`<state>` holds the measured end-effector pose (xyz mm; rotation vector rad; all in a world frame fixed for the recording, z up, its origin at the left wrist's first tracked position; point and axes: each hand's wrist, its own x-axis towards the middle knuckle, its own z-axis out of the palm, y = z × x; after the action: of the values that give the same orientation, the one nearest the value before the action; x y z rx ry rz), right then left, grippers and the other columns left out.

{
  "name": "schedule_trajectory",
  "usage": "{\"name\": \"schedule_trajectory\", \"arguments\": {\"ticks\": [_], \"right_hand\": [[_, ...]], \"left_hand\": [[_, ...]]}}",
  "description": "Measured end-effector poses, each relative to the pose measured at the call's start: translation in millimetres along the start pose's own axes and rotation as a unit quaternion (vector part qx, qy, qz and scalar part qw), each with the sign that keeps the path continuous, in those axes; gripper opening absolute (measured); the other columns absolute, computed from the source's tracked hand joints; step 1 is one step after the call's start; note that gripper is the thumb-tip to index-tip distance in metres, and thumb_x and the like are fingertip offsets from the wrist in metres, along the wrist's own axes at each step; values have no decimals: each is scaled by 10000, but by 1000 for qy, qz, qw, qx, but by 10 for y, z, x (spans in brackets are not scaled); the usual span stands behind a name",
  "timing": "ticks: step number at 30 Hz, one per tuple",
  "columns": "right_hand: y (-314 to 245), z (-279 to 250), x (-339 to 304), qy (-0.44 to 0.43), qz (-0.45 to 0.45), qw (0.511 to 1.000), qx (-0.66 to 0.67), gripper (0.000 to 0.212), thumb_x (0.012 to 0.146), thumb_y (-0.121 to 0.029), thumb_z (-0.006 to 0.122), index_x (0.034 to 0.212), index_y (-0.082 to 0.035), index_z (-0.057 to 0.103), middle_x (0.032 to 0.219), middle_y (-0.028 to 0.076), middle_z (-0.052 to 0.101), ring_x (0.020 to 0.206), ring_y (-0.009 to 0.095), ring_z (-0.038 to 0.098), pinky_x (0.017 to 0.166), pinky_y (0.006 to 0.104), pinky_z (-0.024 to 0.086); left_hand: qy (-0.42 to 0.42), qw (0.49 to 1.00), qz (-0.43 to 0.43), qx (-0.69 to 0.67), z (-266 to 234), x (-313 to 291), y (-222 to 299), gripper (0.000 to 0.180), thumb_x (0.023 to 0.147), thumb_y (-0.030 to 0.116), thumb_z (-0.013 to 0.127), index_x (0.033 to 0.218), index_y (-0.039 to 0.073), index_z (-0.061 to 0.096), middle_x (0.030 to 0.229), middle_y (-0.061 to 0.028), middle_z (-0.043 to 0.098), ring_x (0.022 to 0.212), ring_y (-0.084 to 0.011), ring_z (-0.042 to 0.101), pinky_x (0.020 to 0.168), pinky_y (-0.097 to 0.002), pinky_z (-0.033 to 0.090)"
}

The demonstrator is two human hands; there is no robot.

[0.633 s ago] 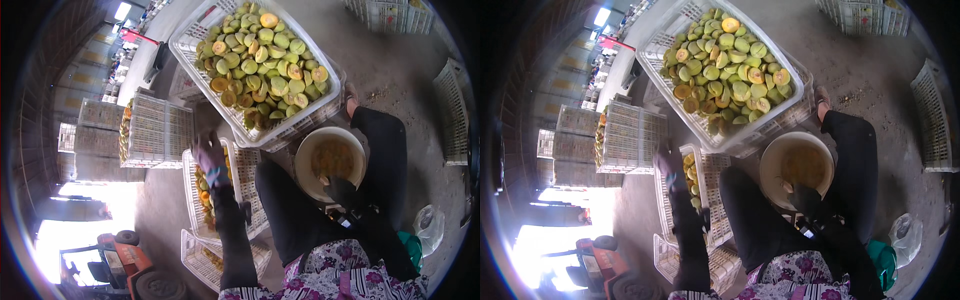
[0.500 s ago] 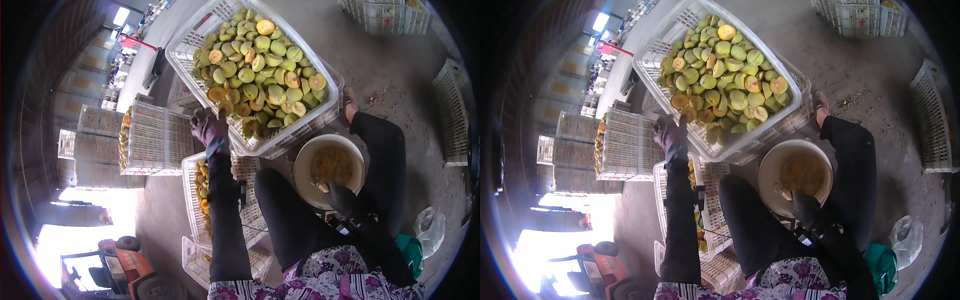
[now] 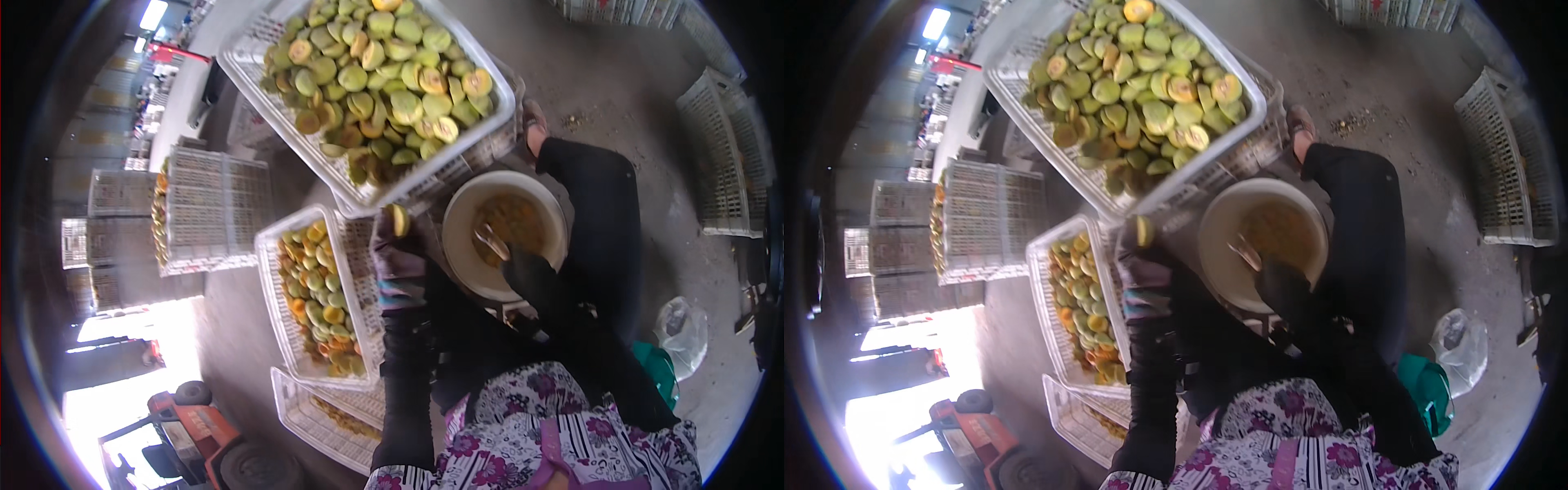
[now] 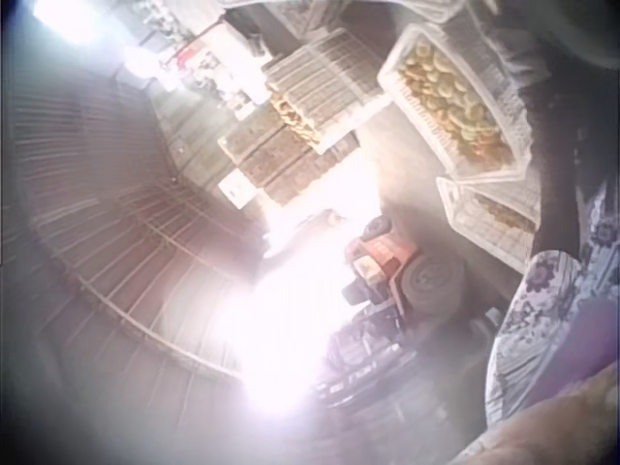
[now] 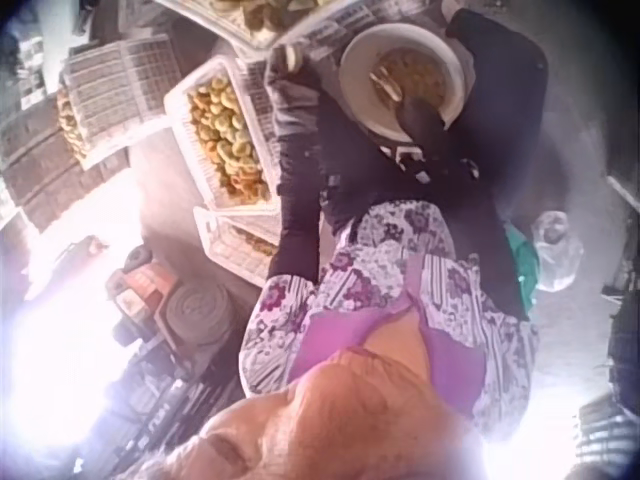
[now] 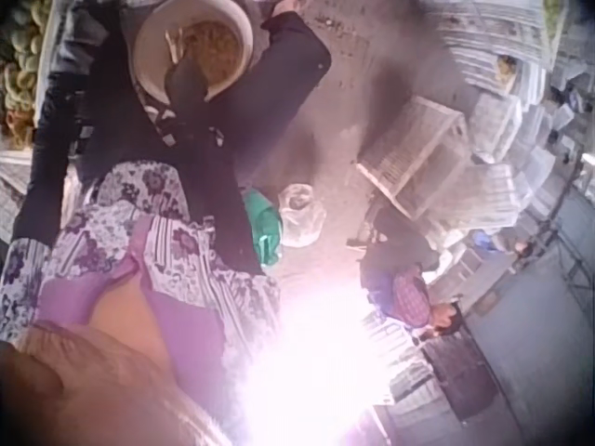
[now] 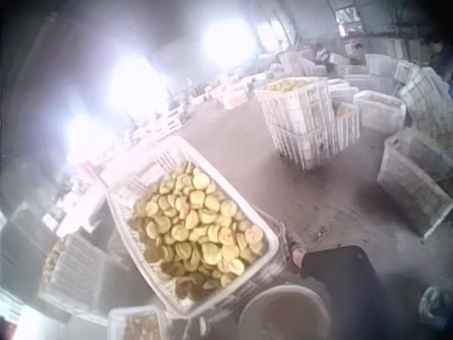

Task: The recorder uses a small knife to pit and slice small green fruits from a crate into a bucket.

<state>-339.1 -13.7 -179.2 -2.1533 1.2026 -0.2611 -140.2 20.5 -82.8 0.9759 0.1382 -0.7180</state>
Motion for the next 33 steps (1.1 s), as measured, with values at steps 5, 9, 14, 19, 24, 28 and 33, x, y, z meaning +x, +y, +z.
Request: {"name": "schedule_trajectory", "arguments": {"ticks": [5,9,14,19,24,28,33], "right_hand": [[-80,-40,-131,177,-156,970,50,172,771,-195,563,890,-70,565,662,141,567,562,336,571,526,462,441],[-423,-334,-165,-84,-56,993,67,277,750,-169,600,975,-45,498,733,196,594,682,380,595,628,463,466],[-323,-229,-238,-56,-89,994,11,248,749,-163,600,928,-38,481,698,174,586,632,366,596,581,454,468],[-311,-243,-211,-45,-124,991,30,234,748,-147,596,925,-35,491,673,162,582,611,344,600,563,431,473],[-309,-153,-196,13,-144,989,0,149,732,-186,605,802,-72,538,602,99,548,510,291,566,469,392,434],[-368,-170,-186,11,-145,989,-23,150,755,-193,588,821,-71,532,621,103,566,530,287,582,474,391,442],[-336,-131,-177,11,-159,987,-28,151,761,-190,583,831,-67,529,613,104,561,517,284,577,472,388,446]], "left_hand": [[-1,974,-206,-91,-472,-149,-590,428,829,436,530,975,35,567,926,-152,603,829,-288,591,723,-387,494],[-69,972,-216,-61,-710,-138,-715,460,846,437,512,1041,21,535,1031,-184,571,927,-319,558,787,-422,476],[-69,982,-178,-6,-614,-214,-731,473,870,429,487,1057,-4,520,1023,-185,572,909,-299,562,799,-416,468],[-90,982,-161,37,-559,-276,-722,420,850,419,510,1070,61,505,1048,-181,545,930,-323,542,810,-430,452],[-103,981,-147,74,-463,-333,-640,426,862,430,490,1067,57,506,1047,-180,546,945,-306,542,824,-418,448],[-111,982,-137,67,-554,-283,-662,455,873,447,467,1060,34,506,1035,-179,551,945,-313,546,828,-423,448],[-99,981,-160,52,-636,-210,-684,471,870,442,481,1060,11,507,1024,-185,558,938,-318,548,840,-432,445]]}}
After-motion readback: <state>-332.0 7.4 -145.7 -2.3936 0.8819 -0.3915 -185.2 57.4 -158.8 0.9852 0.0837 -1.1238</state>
